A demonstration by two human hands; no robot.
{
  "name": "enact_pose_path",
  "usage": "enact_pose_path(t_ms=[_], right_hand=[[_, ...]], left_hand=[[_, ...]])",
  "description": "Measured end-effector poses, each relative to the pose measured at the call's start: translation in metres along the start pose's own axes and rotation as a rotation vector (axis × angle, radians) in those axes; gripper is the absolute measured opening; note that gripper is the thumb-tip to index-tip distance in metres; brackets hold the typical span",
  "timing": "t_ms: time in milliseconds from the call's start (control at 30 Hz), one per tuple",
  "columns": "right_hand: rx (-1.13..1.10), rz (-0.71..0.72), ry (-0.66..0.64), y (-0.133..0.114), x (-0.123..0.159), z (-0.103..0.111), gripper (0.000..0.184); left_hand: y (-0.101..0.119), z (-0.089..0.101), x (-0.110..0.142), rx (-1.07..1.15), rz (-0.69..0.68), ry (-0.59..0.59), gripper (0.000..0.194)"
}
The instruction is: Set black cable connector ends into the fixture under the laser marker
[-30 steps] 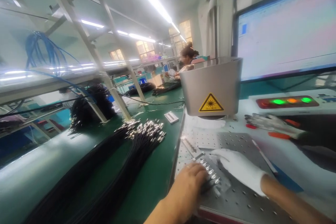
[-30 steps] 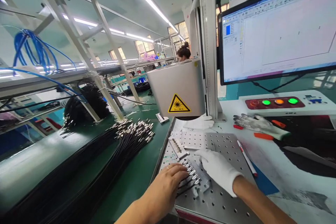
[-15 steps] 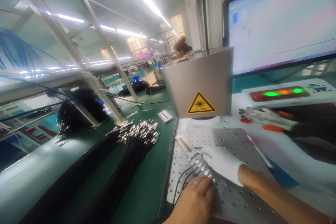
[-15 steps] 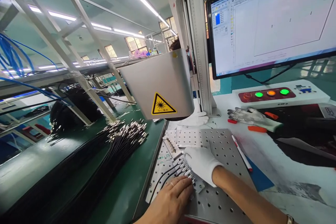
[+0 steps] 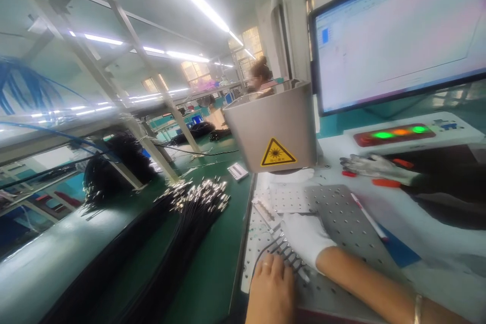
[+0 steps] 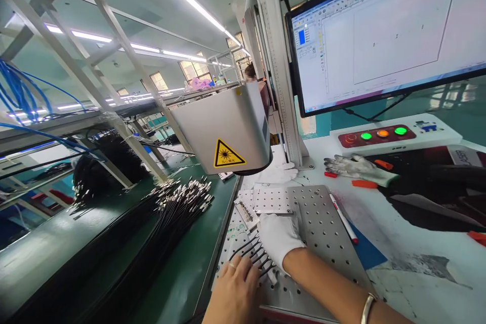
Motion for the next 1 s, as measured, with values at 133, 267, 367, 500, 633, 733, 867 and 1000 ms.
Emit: enact_pose_path(t_ms=[133, 267, 367, 500, 633, 733, 867, 1000], right_hand=[[0.008, -0.022, -0.028, 0.001, 0.0, -0.001, 0.032], [-0.012, -0.033, -0.014, 0.0, 0.002, -0.003, 0.031], [-0.034, -0.029, 0.001, -0.001, 0.004, -0.004, 0.025], [-0.043, -0.009, 0.003, -0.002, 0.007, -0.001, 0.034], [-0.016, 0.037, -0.03, 0.0, 0.007, 0.005, 0.03], [0.016, 0.108, -0.067, 0.008, 0.002, 0.011, 0.022], [0.042, 0.259, -0.098, 0.017, -0.003, 0.015, 0.02], [0.055, 0.266, -0.092, 0.013, 0.0, 0.016, 0.03]], left_hand=[[0.006, -0.018, 0.003, -0.075, 0.013, -0.002, 0.018], [0.009, -0.015, 0.007, -0.067, -0.097, 0.076, 0.019], [0.009, -0.023, 0.007, -0.058, -0.026, 0.021, 0.021], [0.013, -0.023, 0.005, -0.068, 0.055, 0.004, 0.022], [0.015, -0.009, 0.001, -0.022, -0.038, -0.022, 0.019], [0.012, -0.005, -0.004, -0.051, 0.02, -0.141, 0.019], [0.005, -0.004, -0.01, -0.08, 0.096, -0.147, 0.024], [-0.004, -0.006, -0.016, -0.101, 0.061, -0.029, 0.023]])
Point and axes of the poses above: each hand's wrist, its own x-axis away from the middle knuckle, its own z-axis out of the back of the hand, y = z × x, the point moved 3 cm from there along -x, towards the middle knuckle
